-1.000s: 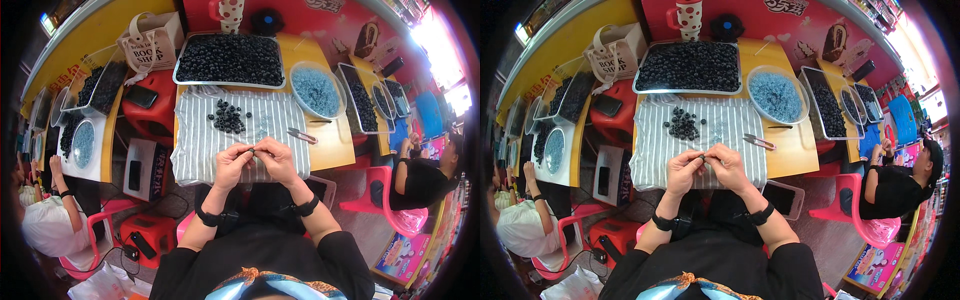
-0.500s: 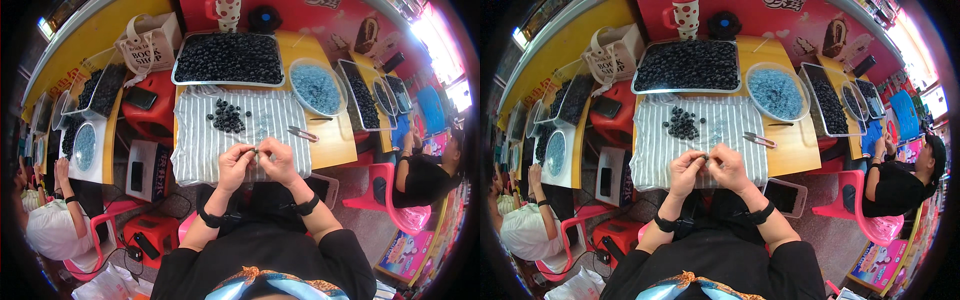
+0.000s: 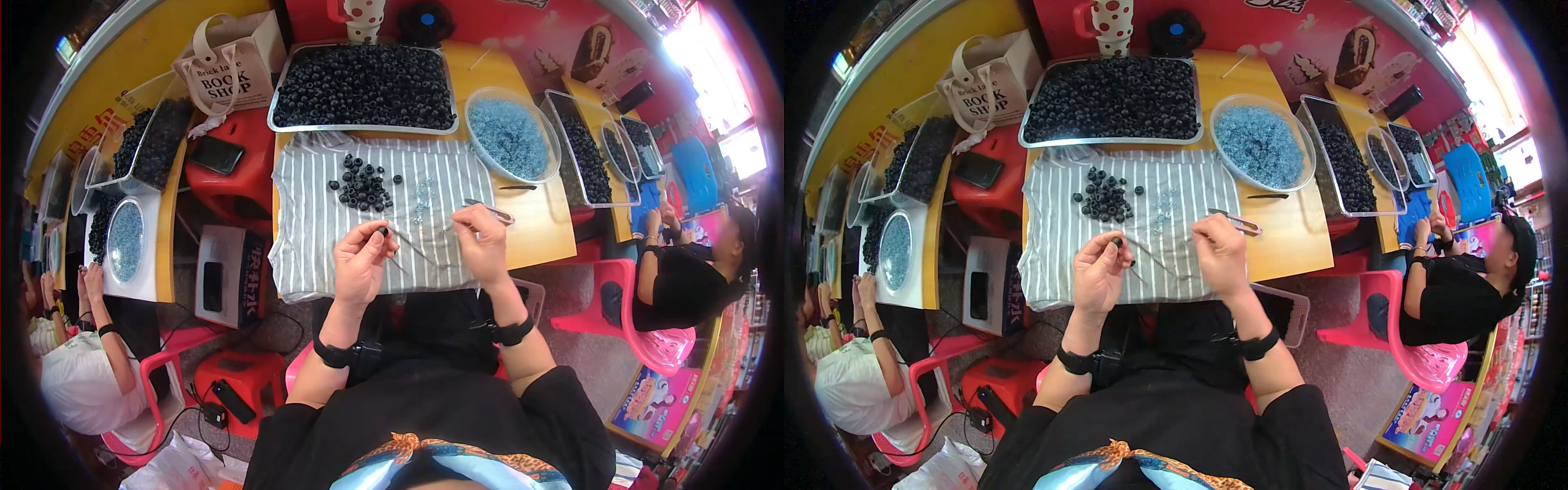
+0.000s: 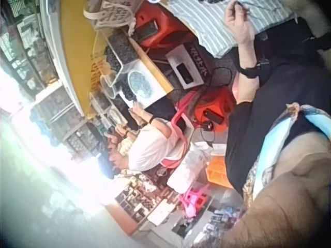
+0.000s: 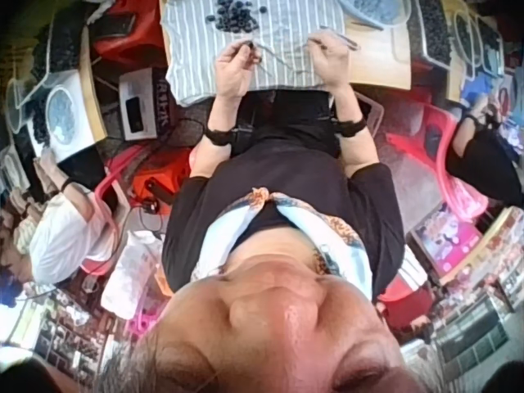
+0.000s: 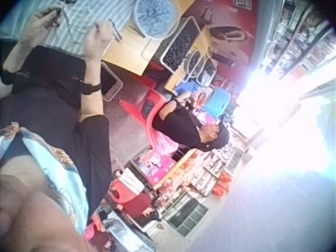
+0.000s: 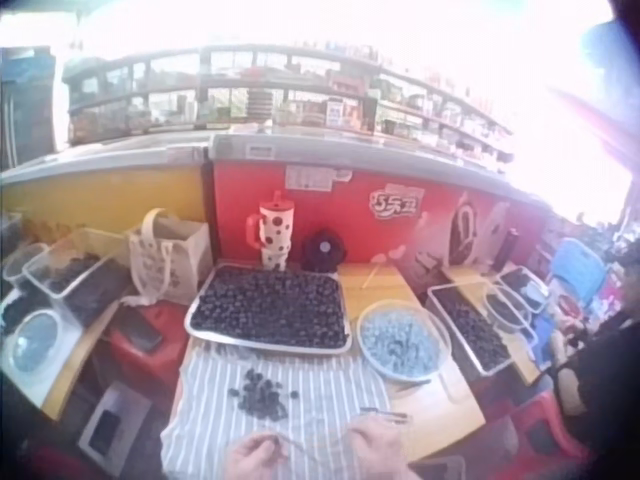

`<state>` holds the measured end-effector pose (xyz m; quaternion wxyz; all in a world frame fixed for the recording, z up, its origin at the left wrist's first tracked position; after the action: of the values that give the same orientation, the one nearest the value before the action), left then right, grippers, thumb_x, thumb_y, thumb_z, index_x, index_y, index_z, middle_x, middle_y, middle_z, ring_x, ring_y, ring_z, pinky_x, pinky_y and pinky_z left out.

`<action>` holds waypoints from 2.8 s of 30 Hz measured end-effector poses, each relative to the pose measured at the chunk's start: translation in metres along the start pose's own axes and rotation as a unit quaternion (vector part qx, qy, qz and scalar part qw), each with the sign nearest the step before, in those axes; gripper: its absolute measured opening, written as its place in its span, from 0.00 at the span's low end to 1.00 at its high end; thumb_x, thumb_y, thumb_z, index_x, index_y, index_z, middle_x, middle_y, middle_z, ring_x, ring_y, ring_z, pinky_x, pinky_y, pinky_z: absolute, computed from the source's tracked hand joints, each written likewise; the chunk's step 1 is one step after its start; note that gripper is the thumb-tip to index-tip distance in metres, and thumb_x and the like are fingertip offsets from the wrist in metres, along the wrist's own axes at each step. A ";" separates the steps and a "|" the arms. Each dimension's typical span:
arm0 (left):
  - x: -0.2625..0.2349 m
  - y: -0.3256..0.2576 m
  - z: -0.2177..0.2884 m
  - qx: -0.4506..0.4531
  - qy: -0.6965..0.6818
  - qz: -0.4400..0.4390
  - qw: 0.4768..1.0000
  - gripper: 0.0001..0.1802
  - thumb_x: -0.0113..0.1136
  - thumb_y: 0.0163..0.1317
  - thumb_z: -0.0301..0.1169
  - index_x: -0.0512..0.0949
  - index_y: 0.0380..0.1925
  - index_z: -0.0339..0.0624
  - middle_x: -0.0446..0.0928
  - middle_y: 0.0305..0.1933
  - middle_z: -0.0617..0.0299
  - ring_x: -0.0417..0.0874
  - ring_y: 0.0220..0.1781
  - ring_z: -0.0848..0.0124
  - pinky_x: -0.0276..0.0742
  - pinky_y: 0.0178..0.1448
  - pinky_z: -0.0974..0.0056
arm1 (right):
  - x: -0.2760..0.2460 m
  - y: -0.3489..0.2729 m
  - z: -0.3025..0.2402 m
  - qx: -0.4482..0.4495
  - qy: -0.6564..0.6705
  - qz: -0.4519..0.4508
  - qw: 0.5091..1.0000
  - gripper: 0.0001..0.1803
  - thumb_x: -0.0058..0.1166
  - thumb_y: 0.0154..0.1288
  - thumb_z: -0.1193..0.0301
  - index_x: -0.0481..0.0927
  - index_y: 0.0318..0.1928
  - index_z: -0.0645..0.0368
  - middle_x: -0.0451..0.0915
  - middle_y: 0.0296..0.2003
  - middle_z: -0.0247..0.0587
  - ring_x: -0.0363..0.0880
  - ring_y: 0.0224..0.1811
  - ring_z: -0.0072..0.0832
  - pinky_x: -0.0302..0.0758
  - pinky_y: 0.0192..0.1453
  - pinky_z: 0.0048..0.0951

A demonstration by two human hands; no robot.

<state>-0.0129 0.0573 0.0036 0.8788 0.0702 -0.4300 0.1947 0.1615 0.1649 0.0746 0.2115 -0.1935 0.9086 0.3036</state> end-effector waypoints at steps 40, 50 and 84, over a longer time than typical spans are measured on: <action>0.064 0.009 0.019 0.156 0.495 -0.108 0.848 0.06 0.63 0.57 0.19 0.84 0.35 0.36 0.82 0.31 0.60 0.79 0.36 0.69 0.72 0.41 0.67 | 0.016 -0.007 -0.021 0.058 0.187 -0.058 0.979 0.07 0.58 0.56 0.87 0.82 0.36 0.67 0.81 0.32 0.41 0.79 0.34 0.23 0.74 0.37 0.22; 0.068 0.006 0.022 0.184 0.505 -0.109 0.836 0.04 0.64 0.55 0.20 0.83 0.32 0.36 0.81 0.31 0.60 0.78 0.36 0.66 0.72 0.41 0.64 | 0.016 -0.006 -0.026 0.048 0.165 -0.046 0.984 0.07 0.56 0.54 0.88 0.81 0.34 0.67 0.81 0.31 0.40 0.78 0.32 0.22 0.72 0.33 0.22; 0.087 0.009 0.010 0.272 0.708 -0.106 0.643 0.07 0.64 0.53 0.25 0.80 0.34 0.43 0.75 0.32 0.62 0.74 0.43 0.61 0.62 0.48 0.57 | 0.007 -0.005 -0.010 -0.060 -0.142 -0.049 0.987 0.08 0.54 0.45 0.85 0.75 0.28 0.63 0.72 0.28 0.45 0.74 0.31 0.43 0.72 0.35 0.38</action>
<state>0.0244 0.0873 0.0775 0.8712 0.1914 0.4060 0.1987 0.1551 0.1534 0.0764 0.3409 -0.2046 0.8391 0.3712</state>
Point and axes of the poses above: each hand's wrist, its own y-axis towards the middle knuckle, its own x-axis out of the palm, z = x × y, the point moved 6 cm from there along y, towards the middle knuckle
